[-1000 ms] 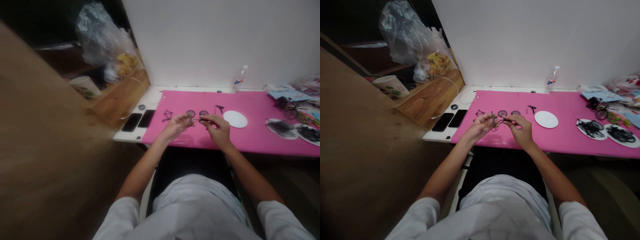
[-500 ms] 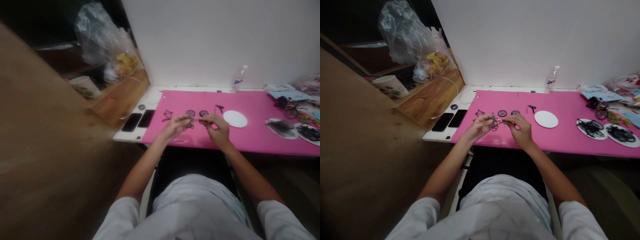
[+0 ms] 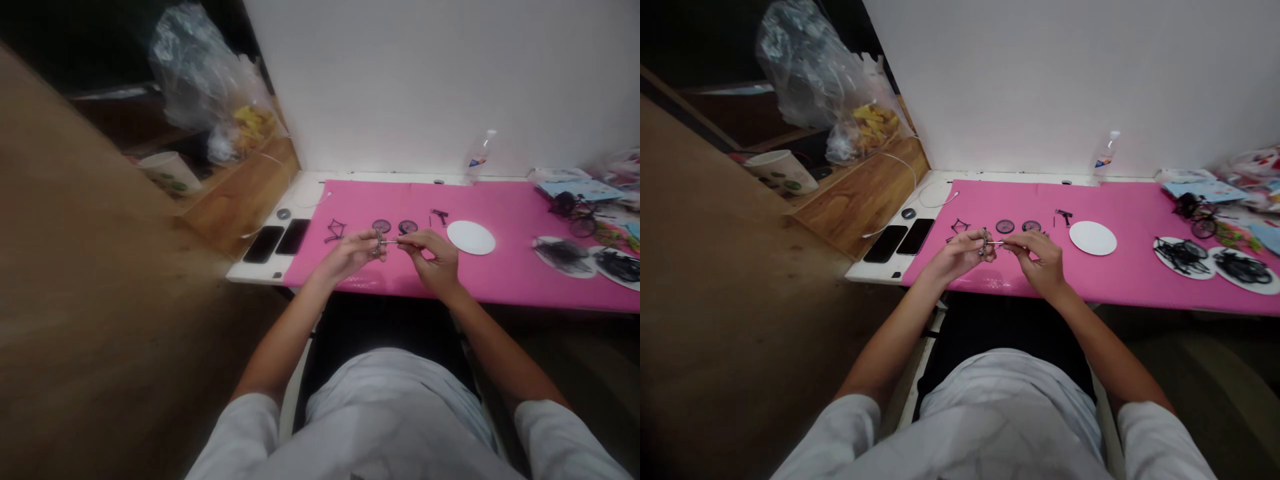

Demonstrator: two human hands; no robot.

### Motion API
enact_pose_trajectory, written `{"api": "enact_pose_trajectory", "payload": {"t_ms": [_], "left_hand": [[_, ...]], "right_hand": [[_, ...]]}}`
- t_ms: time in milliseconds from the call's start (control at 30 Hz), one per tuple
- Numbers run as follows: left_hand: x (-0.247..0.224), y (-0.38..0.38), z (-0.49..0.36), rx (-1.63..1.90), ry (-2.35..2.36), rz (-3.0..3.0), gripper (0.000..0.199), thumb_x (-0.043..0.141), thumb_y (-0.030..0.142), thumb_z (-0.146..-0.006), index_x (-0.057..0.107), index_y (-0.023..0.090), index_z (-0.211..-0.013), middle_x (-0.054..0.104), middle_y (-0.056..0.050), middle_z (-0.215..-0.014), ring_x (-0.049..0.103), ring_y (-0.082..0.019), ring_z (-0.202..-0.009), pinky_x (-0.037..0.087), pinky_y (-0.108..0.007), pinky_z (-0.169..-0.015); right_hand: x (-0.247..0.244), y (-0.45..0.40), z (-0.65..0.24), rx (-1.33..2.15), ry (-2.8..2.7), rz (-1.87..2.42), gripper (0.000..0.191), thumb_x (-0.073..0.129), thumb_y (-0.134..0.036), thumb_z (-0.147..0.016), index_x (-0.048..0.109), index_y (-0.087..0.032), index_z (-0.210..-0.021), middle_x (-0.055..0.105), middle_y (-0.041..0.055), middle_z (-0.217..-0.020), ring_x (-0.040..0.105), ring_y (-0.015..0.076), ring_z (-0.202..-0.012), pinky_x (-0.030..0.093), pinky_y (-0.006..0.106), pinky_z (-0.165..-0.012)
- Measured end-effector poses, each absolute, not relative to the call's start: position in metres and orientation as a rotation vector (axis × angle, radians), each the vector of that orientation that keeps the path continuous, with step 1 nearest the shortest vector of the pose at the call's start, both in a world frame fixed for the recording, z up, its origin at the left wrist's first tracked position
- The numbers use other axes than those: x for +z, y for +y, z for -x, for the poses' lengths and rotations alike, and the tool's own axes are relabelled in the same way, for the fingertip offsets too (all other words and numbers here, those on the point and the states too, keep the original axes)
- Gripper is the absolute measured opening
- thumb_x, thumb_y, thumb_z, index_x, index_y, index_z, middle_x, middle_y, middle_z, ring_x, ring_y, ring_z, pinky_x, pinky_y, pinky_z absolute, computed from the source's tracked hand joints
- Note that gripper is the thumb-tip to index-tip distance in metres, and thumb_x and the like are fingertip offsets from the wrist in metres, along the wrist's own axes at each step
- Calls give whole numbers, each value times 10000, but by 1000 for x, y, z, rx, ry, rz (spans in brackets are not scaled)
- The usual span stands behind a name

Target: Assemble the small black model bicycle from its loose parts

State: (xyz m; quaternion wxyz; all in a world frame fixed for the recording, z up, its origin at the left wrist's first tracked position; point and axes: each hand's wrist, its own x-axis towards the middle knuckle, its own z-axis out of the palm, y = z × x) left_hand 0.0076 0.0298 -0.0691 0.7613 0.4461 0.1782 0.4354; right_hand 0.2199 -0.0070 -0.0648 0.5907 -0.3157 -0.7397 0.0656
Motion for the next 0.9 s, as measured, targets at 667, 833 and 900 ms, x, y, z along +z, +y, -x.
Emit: {"api": "enact_pose_trajectory", "payload": {"t_ms": [667,833,900], "left_hand": [[-81,40,-1,967,432,-1059,285,911,301,-776,776,114,-942,723,-84,-827,681,-179,-742,502,-334,-786],[-82,40,0,962,434,-1085,289,907,311,-784,802,114,-969,720,-82,-800,677,-175,-731,501,-332,-790],[-83,40,1,962,426,-1085,281,907,304,-783,806,116,-965,724,-85,-809,678,-176,-739,500,-325,-784]], "right_hand": [[-68,-4,-224,109,-1826,815,143,710,-349,-1029,825,-266,-1045,824,27,-973,765,188,-756,595,309,-623],[-68,-4,-225,149,-1864,784,150,693,-315,-1041,811,-243,-1100,820,19,-885,762,176,-716,573,286,-587],[-68,-3,-226,160,-1866,764,150,686,-310,-1046,806,-236,-1098,815,9,-852,752,162,-684,559,272,-575]]}}
